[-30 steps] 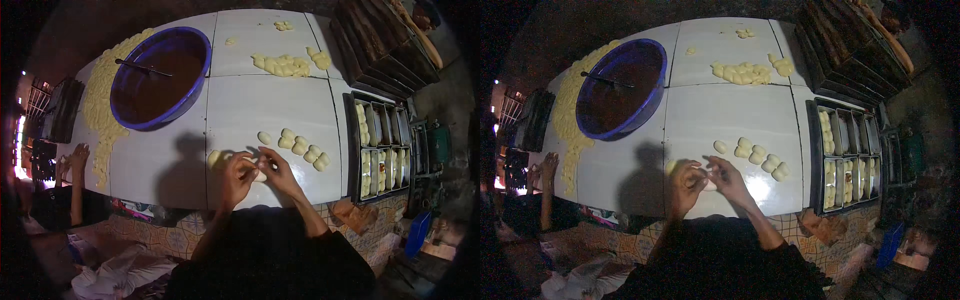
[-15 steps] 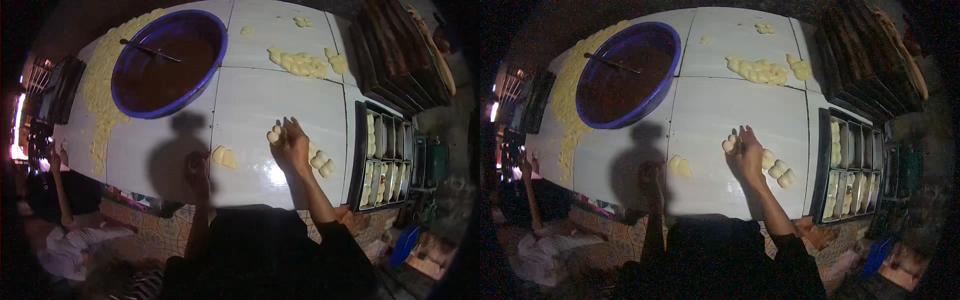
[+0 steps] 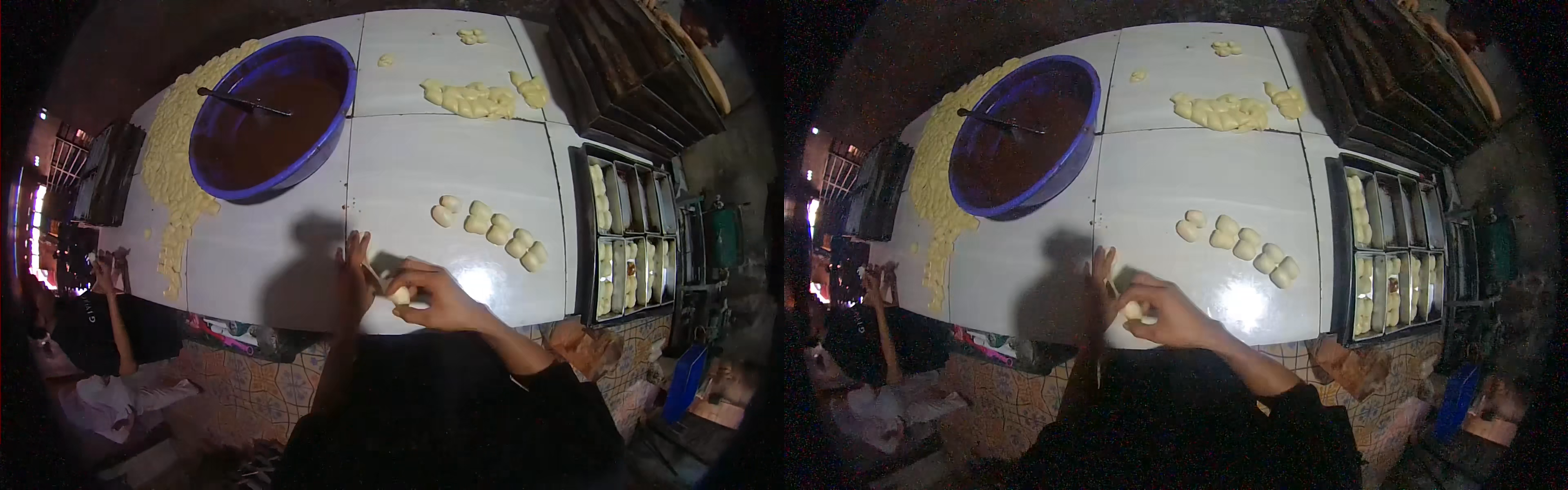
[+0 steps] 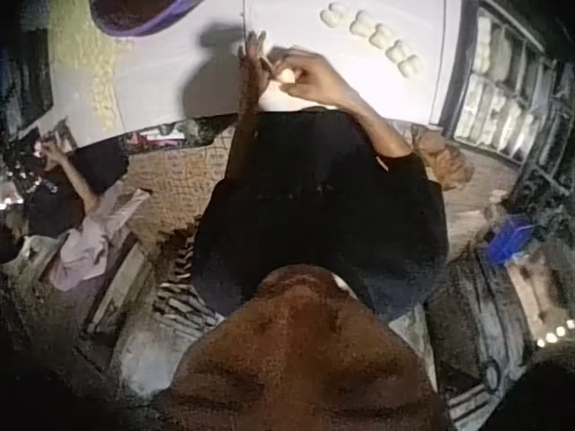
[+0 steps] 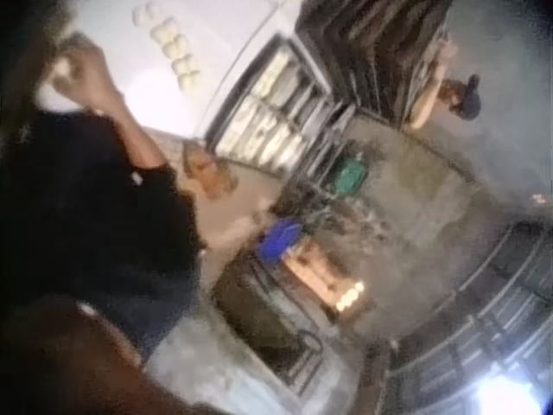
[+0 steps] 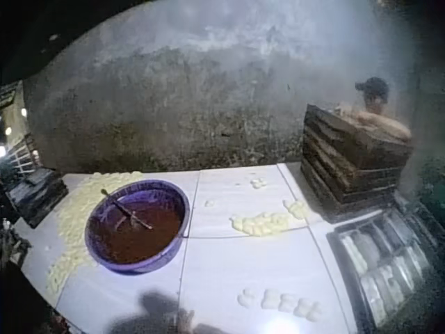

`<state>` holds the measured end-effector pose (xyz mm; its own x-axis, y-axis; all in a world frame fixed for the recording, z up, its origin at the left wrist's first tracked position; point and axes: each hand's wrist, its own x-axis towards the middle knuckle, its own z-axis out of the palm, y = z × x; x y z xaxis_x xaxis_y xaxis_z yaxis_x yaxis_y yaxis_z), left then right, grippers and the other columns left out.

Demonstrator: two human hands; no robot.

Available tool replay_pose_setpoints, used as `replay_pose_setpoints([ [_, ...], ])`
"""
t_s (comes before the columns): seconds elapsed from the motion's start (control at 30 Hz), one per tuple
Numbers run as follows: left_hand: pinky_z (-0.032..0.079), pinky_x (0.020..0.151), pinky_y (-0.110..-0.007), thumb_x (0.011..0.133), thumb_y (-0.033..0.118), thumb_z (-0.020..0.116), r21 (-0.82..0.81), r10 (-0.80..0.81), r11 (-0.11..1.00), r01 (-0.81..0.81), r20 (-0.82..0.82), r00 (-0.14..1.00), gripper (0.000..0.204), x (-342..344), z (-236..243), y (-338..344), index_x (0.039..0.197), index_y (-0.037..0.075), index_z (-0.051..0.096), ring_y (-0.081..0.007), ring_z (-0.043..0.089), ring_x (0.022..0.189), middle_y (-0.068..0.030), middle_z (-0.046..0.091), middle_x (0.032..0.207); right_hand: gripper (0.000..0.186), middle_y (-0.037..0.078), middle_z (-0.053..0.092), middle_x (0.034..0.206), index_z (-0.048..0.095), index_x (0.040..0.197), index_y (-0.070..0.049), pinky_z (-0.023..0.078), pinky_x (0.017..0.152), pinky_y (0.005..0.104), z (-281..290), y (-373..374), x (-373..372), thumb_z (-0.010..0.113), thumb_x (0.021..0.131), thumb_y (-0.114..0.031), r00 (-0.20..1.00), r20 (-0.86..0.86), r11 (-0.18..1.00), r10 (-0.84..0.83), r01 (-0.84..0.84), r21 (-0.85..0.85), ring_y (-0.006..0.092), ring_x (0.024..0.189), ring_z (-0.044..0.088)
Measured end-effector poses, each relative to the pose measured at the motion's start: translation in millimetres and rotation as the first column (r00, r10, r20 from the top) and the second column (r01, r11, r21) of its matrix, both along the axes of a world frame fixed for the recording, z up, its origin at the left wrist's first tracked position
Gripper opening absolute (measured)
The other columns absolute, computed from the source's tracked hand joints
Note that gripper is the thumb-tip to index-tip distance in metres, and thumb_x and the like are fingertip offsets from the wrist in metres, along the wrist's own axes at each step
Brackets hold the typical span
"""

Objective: The person fills and shapes dough pieces with chocolate paste by hand and places them into baking tins. They then bring a tray of dough pieces to the table and continue filling and rolling the dough.

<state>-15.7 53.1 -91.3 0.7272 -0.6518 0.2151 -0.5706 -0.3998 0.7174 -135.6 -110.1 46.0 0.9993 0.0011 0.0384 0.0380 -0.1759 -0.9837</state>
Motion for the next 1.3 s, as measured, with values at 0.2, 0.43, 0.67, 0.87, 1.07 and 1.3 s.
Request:
replay_pose_setpoints([
  [0.2, 0.028, 0.105, -0.056, 0.077, 0.001, 0.063, -0.051, -0.040, 0.998, 0.045, 0.086, 0.996, 0.047, -32.5, 58.1, -44.0, 0.123, 0.003, 0.054, -0.0309, 0.045, 0.127, -0.0133, 0.055, 0.128, 0.005, 0.012, 0.050, 0.104, 0.059, 0.085, 0.002, 0.045, 0.067, 0.0226, -1.4, -38.3, -29.6, 0.064, 0.083, 0.001, 0.945, 0.122, 0.698, -0.304, 0.134, 0.703, 0.0114, 0.079, 0.053],
  [0.43, 0.051, 0.068, -0.036, 0.094, 0.017, 0.055, -0.721, -0.171, 0.689, -0.079, -0.268, 0.948, 0.019, -20.4, -43.7, -15.2, 0.106, 0.003, 0.058, -0.0256, 0.063, 0.075, -0.0117, 0.062, 0.084, 0.047, 0.017, 0.049, 0.118, 0.046, 0.119, -0.004, 0.052, 0.087, 0.0376, -1.9, -49.1, -57.4, 0.064, 0.078, -0.015, 0.844, 0.389, -0.019, -0.369, -0.425, 0.905, 0.0274, 0.107, 0.053],
  [0.67, 0.053, 0.091, -0.043, 0.089, 0.013, 0.055, -0.614, -0.374, 0.471, -0.633, -0.789, 0.488, 0.045, 12.0, -46.0, 66.5, 0.131, 0.000, 0.044, -0.0276, 0.061, 0.103, -0.0150, 0.058, 0.108, 0.034, 0.012, 0.058, 0.103, 0.066, 0.102, 0.003, 0.048, 0.080, 0.0312, -40.9, -83.1, -83.9, 0.063, 0.081, -0.023, 0.953, -0.171, 0.784, -0.250, 0.303, 0.542, 0.0242, 0.089, 0.057],
  [0.87, 0.041, 0.103, -0.036, 0.082, -0.004, 0.041, -0.522, -0.352, 0.853, 0.014, -0.555, 0.753, 0.087, -35.0, 45.5, -21.6, 0.149, 0.010, -0.013, -0.0320, 0.046, 0.127, -0.0268, 0.046, 0.135, 0.054, 0.014, 0.046, 0.122, 0.045, 0.138, -0.008, 0.047, 0.092, 0.0333, -67.0, -18.2, -51.9, 0.063, 0.088, -0.015, 0.870, -0.103, 0.874, -0.482, 0.486, 0.006, 0.0218, 0.113, 0.051],
  [1.07, 0.038, 0.102, -0.031, 0.087, -0.014, 0.039, -0.704, -0.462, 0.709, -0.039, -0.505, 0.729, 0.081, -55.7, 92.0, -46.9, 0.151, 0.010, -0.003, -0.0243, 0.040, 0.131, -0.0263, 0.033, 0.145, 0.026, 0.008, 0.053, 0.108, 0.066, 0.109, -0.003, 0.046, 0.076, 0.0262, -26.0, 2.1, -14.0, 0.067, 0.083, -0.007, 0.803, 0.021, 0.801, -0.596, 0.591, 0.096, 0.0140, 0.094, 0.056],
  [1.3, 0.048, 0.080, -0.026, 0.088, 0.003, 0.062, -0.194, 0.129, 0.923, -0.331, -0.656, 0.744, 0.018, -60.4, 120.6, -46.0, 0.102, -0.008, 0.066, -0.0131, 0.060, 0.090, -0.0099, 0.067, 0.097, 0.029, 0.013, 0.043, 0.125, 0.065, 0.116, -0.007, 0.042, 0.097, 0.0380, -25.4, -18.4, 7.9, 0.057, 0.094, -0.024, 0.932, -0.067, 0.546, -0.356, 0.266, 0.795, 0.0250, 0.113, 0.044],
])
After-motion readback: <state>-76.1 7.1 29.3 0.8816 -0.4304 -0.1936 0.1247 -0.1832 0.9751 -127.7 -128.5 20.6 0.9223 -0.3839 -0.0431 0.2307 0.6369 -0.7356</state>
